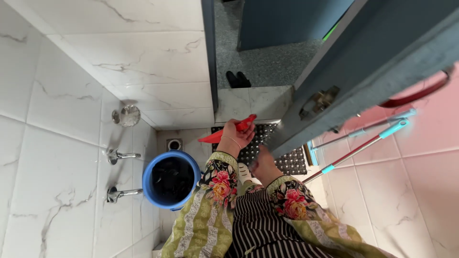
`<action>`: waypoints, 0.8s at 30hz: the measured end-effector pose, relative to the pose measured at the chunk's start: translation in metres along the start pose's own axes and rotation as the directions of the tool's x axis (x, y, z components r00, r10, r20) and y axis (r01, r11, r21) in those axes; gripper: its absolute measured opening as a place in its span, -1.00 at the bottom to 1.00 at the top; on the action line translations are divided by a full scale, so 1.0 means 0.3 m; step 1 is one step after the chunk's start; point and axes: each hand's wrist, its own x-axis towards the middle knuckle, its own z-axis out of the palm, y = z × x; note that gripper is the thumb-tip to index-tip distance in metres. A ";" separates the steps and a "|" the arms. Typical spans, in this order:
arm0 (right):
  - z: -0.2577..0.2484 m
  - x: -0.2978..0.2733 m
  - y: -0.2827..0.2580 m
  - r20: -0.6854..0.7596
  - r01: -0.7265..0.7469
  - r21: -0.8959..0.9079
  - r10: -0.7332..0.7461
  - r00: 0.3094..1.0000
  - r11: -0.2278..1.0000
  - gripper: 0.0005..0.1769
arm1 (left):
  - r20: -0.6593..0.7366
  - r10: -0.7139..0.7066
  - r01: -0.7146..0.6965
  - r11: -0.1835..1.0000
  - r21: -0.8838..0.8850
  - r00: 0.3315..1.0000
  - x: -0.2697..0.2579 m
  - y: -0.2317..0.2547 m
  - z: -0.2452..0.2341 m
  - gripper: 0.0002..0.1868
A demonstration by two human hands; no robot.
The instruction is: Mopping a tiled bathroom floor using a bucket of water and a mop.
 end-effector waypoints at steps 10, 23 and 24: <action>0.176 -0.359 -0.309 0.397 -0.024 -0.311 0.153 0.905 0.950 -0.04 | -0.113 0.089 -0.006 0.809 0.587 0.990 0.142 -0.079 -0.085 -0.85; 0.090 0.244 -0.398 0.293 0.097 -0.372 0.017 0.956 0.923 -0.44 | -0.273 0.022 0.162 0.760 0.630 0.962 0.380 -0.050 -0.025 -0.34; 0.063 0.407 -0.384 0.330 0.235 -0.450 -0.084 0.940 0.862 -0.49 | -0.253 0.006 0.156 0.774 0.613 0.967 0.451 -0.023 -0.042 -0.22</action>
